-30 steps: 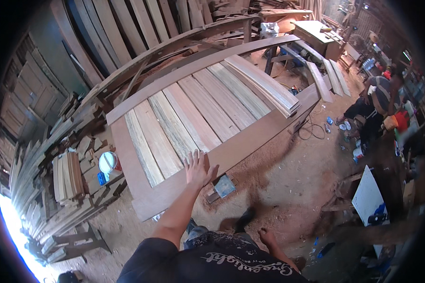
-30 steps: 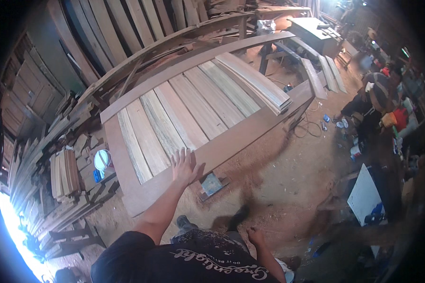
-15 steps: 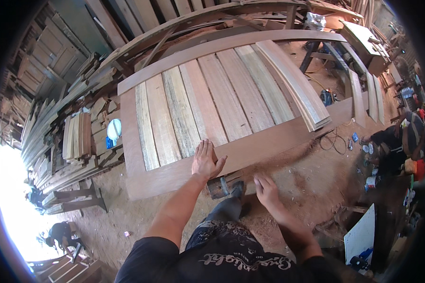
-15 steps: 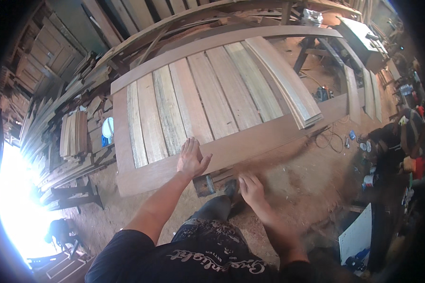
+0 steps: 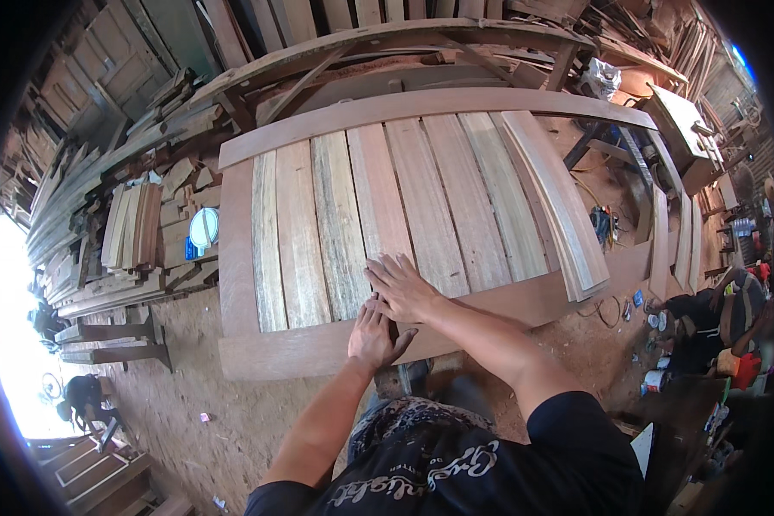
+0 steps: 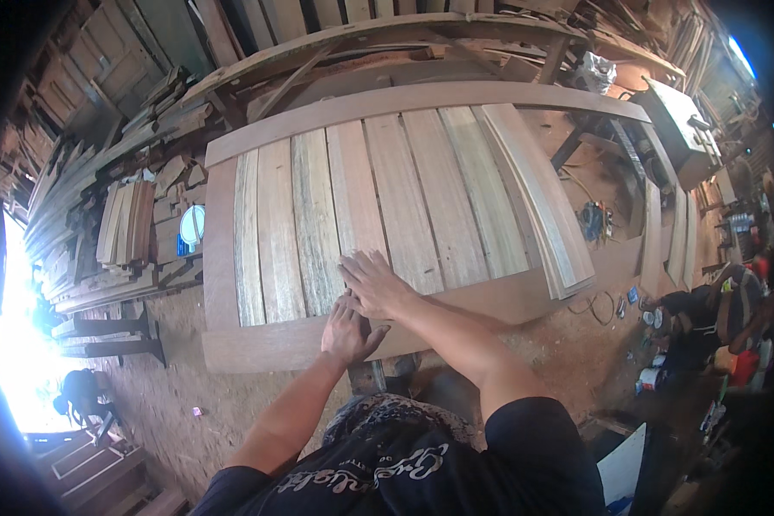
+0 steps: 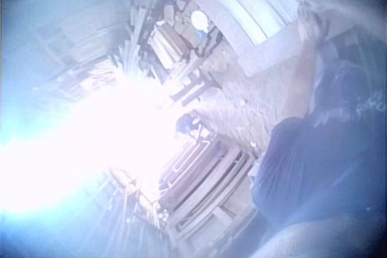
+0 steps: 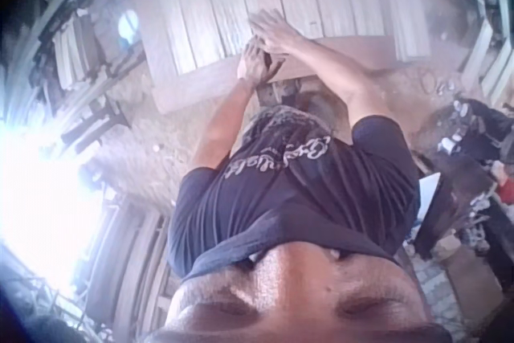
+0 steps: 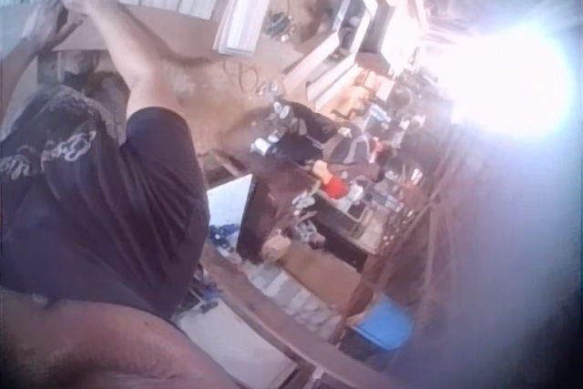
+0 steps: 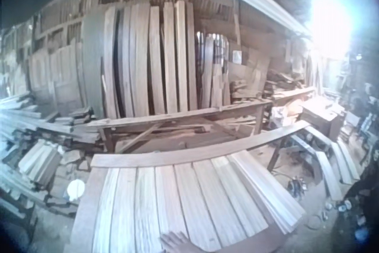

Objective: The person assembles a wooden panel by placing and aligning multiple wooden planks side by side on a workbench. They repeatedly adjust the planks to ensure even spacing and alignment, handling each plank individually by hand.

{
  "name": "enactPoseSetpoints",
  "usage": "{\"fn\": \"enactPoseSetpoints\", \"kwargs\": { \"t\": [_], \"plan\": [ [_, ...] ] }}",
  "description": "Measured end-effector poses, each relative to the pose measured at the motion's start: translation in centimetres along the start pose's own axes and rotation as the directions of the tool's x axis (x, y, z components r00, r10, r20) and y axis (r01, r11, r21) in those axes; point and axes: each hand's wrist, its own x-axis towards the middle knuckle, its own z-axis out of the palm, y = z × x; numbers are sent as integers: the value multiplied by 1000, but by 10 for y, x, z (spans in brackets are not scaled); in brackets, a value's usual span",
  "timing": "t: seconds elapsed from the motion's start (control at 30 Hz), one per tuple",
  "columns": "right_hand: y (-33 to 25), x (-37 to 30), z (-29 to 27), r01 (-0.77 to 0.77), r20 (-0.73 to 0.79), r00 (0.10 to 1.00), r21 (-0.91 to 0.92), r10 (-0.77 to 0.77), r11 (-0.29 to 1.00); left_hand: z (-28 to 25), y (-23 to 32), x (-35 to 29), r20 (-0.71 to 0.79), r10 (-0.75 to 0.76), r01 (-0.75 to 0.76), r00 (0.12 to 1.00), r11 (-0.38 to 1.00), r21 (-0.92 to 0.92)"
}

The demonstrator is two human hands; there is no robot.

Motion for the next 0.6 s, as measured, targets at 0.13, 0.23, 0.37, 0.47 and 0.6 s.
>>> {"fn": "enactPoseSetpoints", "kwargs": {
  "t": [0.13, 0.23, 0.37, 0.47, 0.6],
  "plan": [
    [2, -1, -9, -52, -61, 997, 26, 53, 998, 2, -3, 0, -76, 39, -44, 996, 997, -67],
    [2, -3, -4, -155, -52, 986, 35, 157, 987, -5, -2, 4, -56, 59, -62, 997, 996, -61],
    [-21, 0, -39, -88, -82, 992, 82, 94, 993, -6, -1, 2, -48, 44, -46, 998, 998, -35],
    [1, -5, 1, -156, -175, 972, 16, 157, 988, -8, 3, 4, -56, 55, -58, 997, 997, -55],
    [-13, 13, -17, -139, -173, 974, 64, 149, 988, -7, 1, 2, -57, 51, -52, 997, 998, -28]
  ]
}}
